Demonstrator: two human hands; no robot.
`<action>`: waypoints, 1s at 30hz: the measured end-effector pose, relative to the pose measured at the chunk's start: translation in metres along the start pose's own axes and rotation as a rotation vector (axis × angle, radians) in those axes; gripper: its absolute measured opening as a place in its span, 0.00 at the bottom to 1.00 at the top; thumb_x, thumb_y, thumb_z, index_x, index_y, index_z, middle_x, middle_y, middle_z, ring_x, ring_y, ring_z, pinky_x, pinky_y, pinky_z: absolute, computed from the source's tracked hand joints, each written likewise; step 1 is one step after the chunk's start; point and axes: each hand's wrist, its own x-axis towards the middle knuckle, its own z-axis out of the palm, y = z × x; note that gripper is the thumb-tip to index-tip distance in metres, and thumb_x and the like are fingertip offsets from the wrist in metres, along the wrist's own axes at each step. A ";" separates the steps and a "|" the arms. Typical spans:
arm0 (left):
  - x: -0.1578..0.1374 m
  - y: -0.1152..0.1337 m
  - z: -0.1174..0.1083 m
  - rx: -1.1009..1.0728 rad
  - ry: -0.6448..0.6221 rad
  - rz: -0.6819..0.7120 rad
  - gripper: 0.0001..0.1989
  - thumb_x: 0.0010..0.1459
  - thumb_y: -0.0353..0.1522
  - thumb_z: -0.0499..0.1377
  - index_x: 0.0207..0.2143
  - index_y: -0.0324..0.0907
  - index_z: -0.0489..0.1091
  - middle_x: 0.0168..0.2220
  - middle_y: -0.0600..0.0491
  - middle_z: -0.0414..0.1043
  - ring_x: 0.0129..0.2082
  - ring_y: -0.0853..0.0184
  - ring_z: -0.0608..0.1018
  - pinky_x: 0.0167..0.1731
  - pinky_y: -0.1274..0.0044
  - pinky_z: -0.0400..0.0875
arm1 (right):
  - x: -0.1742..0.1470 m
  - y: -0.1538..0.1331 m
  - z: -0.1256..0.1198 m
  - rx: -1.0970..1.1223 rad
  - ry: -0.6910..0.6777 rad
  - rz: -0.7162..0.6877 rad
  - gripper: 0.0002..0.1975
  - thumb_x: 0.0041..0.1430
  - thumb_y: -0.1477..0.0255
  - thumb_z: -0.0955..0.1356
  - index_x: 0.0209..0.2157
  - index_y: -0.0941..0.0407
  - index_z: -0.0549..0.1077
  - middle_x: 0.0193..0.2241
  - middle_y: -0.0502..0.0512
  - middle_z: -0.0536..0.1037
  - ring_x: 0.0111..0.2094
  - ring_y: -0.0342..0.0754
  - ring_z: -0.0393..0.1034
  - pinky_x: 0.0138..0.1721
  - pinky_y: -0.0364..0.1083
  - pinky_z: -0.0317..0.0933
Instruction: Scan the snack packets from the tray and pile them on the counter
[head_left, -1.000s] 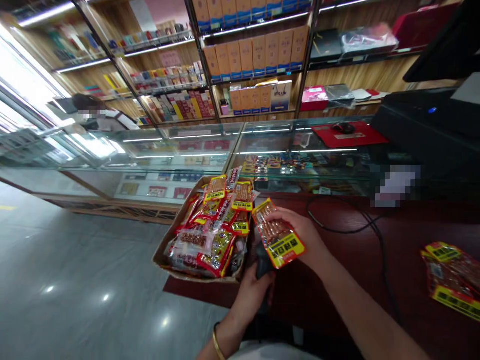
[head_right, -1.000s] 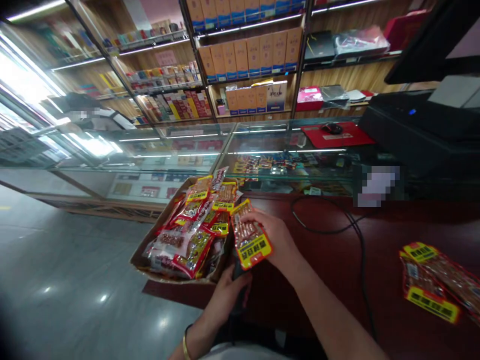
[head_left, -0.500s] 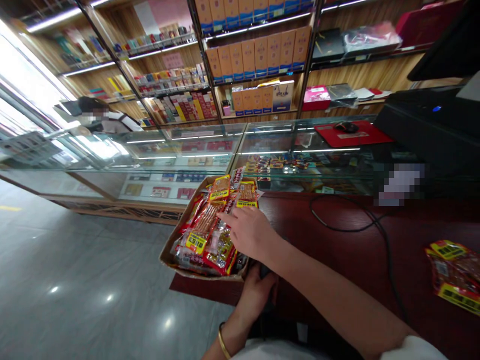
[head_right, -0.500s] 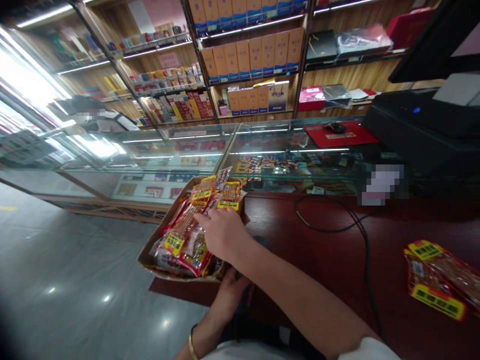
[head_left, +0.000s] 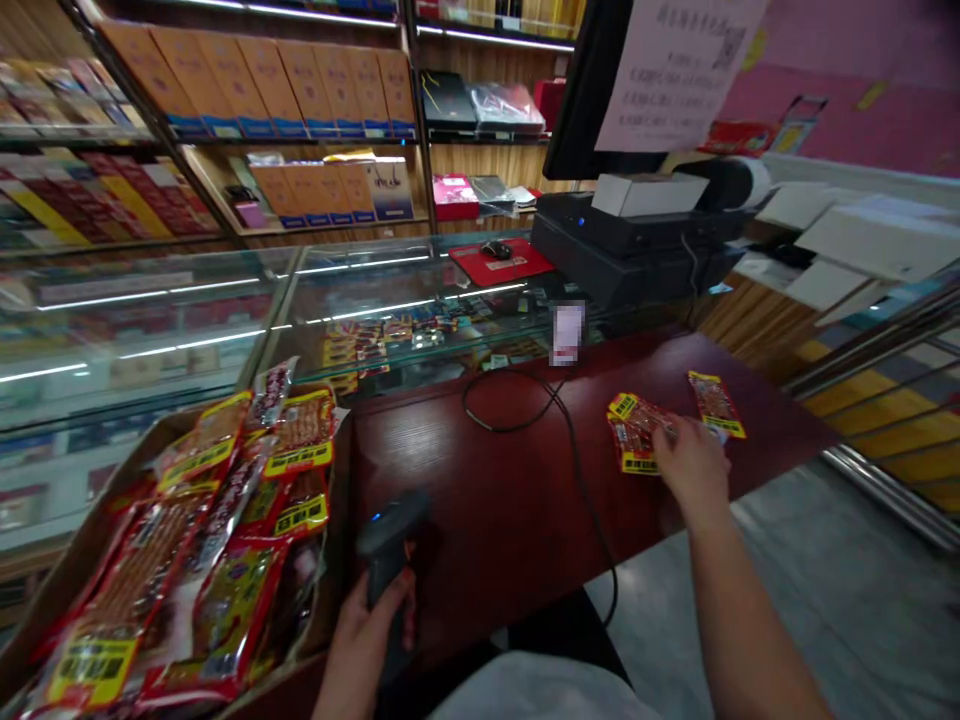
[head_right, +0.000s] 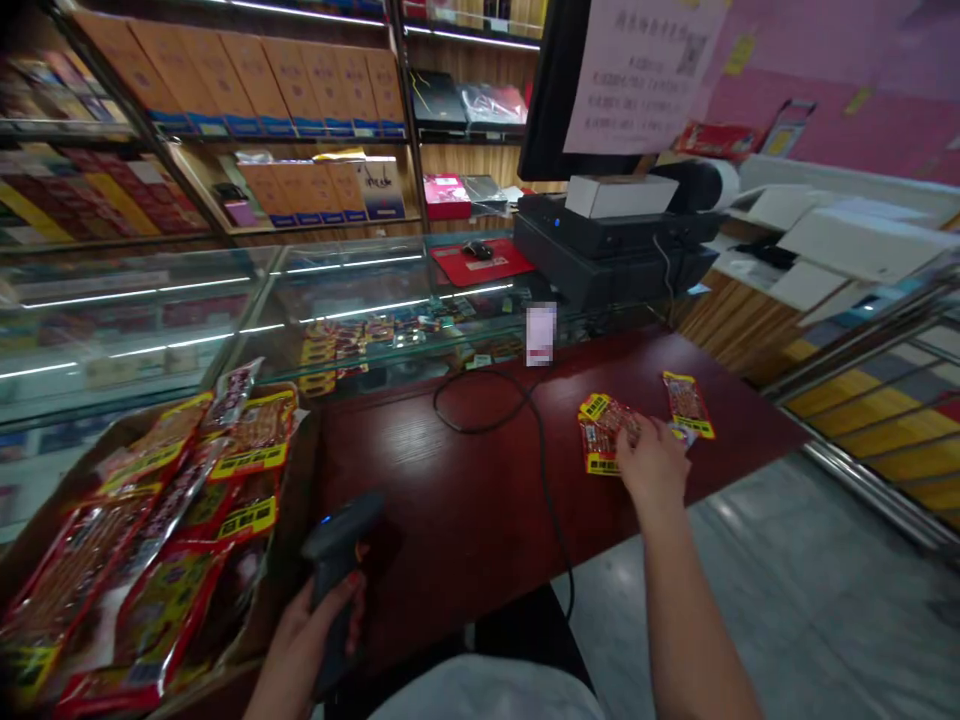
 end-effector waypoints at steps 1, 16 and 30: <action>-0.001 0.001 0.001 0.000 0.008 0.002 0.30 0.45 0.48 0.69 0.46 0.38 0.72 0.20 0.60 0.68 0.16 0.72 0.67 0.16 0.80 0.63 | 0.005 0.013 0.004 -0.001 -0.022 0.053 0.27 0.67 0.65 0.58 0.62 0.63 0.68 0.61 0.78 0.68 0.61 0.71 0.63 0.53 0.71 0.61; -0.002 0.002 0.001 -0.014 -0.021 0.002 0.34 0.46 0.49 0.68 0.49 0.36 0.70 0.20 0.61 0.67 0.16 0.72 0.66 0.16 0.80 0.61 | 0.007 -0.022 -0.024 0.721 -0.090 0.223 0.23 0.49 0.60 0.71 0.46 0.54 0.74 0.48 0.64 0.79 0.52 0.63 0.71 0.55 0.61 0.61; -0.031 0.021 0.007 0.197 -0.087 0.156 0.16 0.50 0.43 0.65 0.32 0.40 0.69 0.18 0.61 0.63 0.16 0.73 0.66 0.18 0.81 0.62 | -0.088 -0.230 0.046 1.908 -0.829 0.335 0.17 0.42 0.72 0.76 0.37 0.53 0.73 0.30 0.46 0.84 0.29 0.46 0.79 0.34 0.46 0.73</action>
